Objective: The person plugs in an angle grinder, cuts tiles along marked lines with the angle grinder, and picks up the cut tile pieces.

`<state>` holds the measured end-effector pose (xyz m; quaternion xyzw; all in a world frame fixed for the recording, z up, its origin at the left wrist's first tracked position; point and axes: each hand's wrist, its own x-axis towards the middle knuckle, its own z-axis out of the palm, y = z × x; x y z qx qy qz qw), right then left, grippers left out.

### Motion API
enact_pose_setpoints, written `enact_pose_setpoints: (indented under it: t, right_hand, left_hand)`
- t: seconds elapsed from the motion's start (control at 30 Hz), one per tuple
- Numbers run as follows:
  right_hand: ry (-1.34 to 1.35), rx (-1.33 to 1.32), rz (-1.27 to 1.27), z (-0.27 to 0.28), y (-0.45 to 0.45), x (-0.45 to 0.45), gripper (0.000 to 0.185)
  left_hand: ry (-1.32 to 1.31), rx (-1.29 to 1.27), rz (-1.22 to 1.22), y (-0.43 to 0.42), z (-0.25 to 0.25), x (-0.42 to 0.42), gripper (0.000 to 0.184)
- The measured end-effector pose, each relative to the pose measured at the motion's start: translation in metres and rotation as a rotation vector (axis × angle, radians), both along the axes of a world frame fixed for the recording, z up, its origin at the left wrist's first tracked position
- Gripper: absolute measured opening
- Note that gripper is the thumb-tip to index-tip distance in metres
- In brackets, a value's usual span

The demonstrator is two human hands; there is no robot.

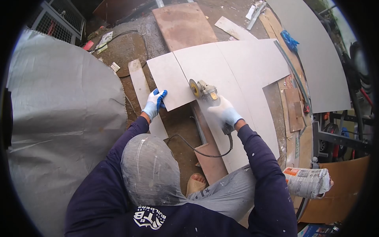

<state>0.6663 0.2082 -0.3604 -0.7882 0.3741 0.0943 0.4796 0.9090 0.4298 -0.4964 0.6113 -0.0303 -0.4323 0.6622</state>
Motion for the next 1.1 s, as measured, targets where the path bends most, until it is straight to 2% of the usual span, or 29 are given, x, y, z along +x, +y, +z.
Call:
enact_pose_setpoints:
  t: [0.07,0.27,0.37,0.47,0.57,0.67,0.7,0.8,0.83,0.87,1.0,1.03,1.1]
  right_hand:
    - [-0.044,0.050,-0.014,-0.004,0.001,-0.003,0.061]
    - [0.069,0.045,-0.008,0.012,0.004,-0.007,0.060]
    - [0.112,0.001,0.046,0.001,0.006,-0.017,0.061]
    - [-0.035,0.121,-0.039,0.000,0.008,-0.024,0.060]
    - [-0.059,0.195,-0.153,0.025,0.010,-0.018,0.060]
    - [-0.181,0.561,-0.529,0.024,-0.010,-0.024,0.069]
    - [-0.217,0.554,-0.552,0.002,-0.021,-0.032,0.077]
    - [-0.223,0.517,-0.631,0.037,-0.023,-0.038,0.074]
    - [-0.220,0.562,-0.691,0.046,-0.027,-0.041,0.068]
    - [-0.223,0.491,-0.681,0.052,-0.033,-0.046,0.065]
    - [-0.268,0.278,-0.639,0.092,-0.041,-0.063,0.050]
    - [-0.291,0.243,-0.622,0.100,-0.046,-0.070,0.049]
    - [-0.328,0.197,-0.647,0.101,-0.059,-0.083,0.048]
  left_hand:
    - [-0.002,0.009,-0.001,0.000,0.002,-0.001,0.029]
    - [-0.021,0.008,0.001,0.002,-0.001,0.001,0.028]
    - [-0.031,0.028,0.054,0.008,0.003,0.003,0.025]
    - [-0.045,0.050,0.053,0.016,-0.011,0.013,0.026]
    - [-0.007,0.033,0.160,0.022,-0.017,0.016,0.027]
    - [0.009,0.071,0.166,0.043,-0.040,0.023,0.029]
    - [0.014,0.088,0.174,0.052,-0.047,0.025,0.029]
    - [0.063,0.112,0.226,0.079,-0.072,0.028,0.030]
    - [0.081,0.071,0.249,0.087,-0.071,0.026,0.030]
    - [0.092,0.016,0.273,0.097,-0.082,0.026,0.029]
    - [-0.188,0.350,0.197,0.134,-0.128,0.042,0.024]
    - [-0.217,0.471,0.216,0.135,-0.121,0.039,0.026]
    - [-0.372,0.881,0.198,0.128,-0.098,0.040,0.040]
